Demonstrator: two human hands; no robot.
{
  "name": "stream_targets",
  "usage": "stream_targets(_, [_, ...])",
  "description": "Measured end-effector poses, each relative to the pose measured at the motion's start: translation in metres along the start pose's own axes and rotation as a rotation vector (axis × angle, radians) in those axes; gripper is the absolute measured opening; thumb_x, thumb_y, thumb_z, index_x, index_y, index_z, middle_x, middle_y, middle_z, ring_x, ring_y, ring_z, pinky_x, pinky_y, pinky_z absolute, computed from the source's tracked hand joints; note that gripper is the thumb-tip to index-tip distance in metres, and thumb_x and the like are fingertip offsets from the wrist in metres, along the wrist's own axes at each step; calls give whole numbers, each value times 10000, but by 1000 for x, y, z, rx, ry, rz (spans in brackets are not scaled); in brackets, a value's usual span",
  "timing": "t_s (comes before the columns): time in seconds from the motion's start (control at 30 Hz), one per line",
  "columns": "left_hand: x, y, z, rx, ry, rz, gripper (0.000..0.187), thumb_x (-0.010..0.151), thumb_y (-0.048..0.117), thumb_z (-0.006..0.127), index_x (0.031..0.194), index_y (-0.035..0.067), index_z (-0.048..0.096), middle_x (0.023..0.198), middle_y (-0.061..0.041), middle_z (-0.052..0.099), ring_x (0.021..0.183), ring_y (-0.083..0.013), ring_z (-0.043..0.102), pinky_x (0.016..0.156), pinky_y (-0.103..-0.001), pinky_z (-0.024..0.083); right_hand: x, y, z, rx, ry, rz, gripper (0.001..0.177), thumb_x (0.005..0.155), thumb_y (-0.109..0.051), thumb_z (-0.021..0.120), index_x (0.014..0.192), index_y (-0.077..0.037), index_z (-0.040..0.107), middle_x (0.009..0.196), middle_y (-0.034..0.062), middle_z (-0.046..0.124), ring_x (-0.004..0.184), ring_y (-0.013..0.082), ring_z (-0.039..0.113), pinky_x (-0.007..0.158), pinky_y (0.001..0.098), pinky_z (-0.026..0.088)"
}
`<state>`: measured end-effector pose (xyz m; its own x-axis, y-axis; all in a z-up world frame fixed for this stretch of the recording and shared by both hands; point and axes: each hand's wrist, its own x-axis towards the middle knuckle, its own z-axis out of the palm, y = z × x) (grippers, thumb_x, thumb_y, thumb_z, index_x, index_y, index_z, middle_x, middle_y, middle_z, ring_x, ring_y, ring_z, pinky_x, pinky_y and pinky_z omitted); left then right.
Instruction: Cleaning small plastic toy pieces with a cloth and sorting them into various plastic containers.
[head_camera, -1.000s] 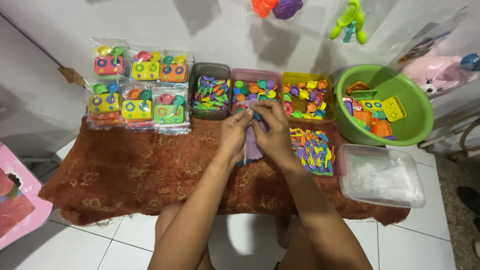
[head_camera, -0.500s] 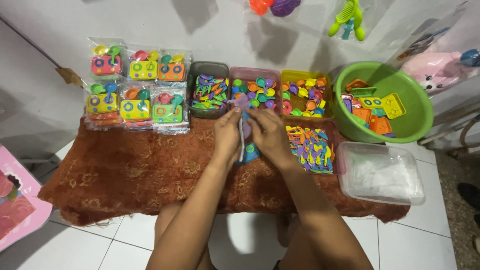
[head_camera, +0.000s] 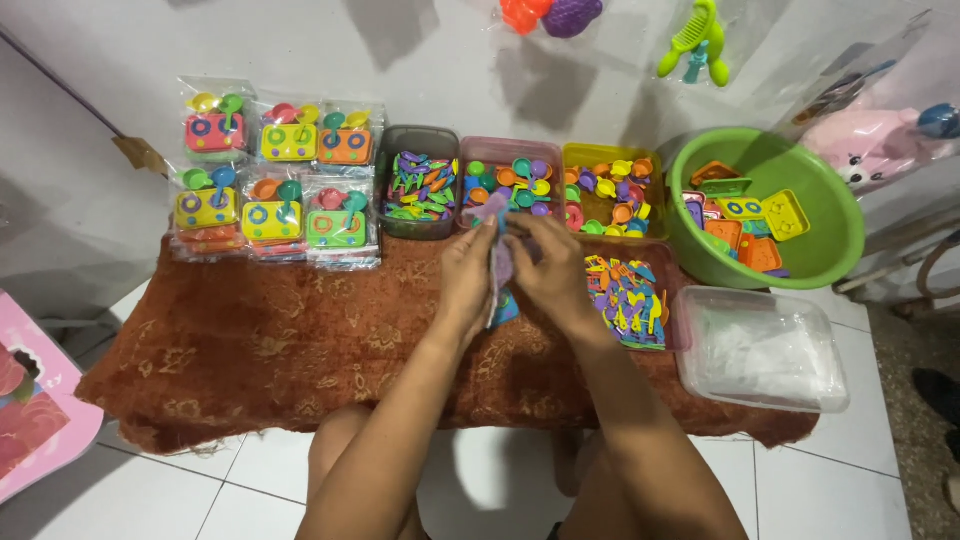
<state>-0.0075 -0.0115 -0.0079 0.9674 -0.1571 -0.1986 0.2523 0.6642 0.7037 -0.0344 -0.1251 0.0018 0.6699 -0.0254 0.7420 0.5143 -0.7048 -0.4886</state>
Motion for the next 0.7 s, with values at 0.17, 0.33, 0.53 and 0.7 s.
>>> stream_targets(0.17, [4,-1,-6,-5,78,37,217,994,214,649,945,31,755,791,-120,748,688,-178,734,674,-302,603,-4,-2,8,92,-66,39,243,823,7,783,1044,-89,752,938,95,757,918,343,722,819,430,577])
stream_targets(0.33, [0,32,5,-2,168,123,281,1045,274,571,1032,42,730,884,-101,733,781,-182,689,776,-349,572,-15,30,9,212,-114,267,310,806,114,732,1097,8,747,1018,158,592,906,324,752,793,382,634])
stream_targets(0.53, [42,28,-27,-317,260,65,446,1025,496,518,1184,104,660,1140,-159,726,1042,-300,706,945,-512,568,-32,74,14,-285,-602,478,186,852,-105,664,976,-114,802,905,203,754,1016,437,707,910,540,553])
stream_targets(0.7, [53,39,-41,-607,210,-100,610,878,579,685,1285,128,629,1298,-146,665,1188,-352,650,1044,-558,518,-38,98,14,-229,-667,487,201,825,-66,653,961,-47,800,948,239,761,1026,461,698,914,534,535])
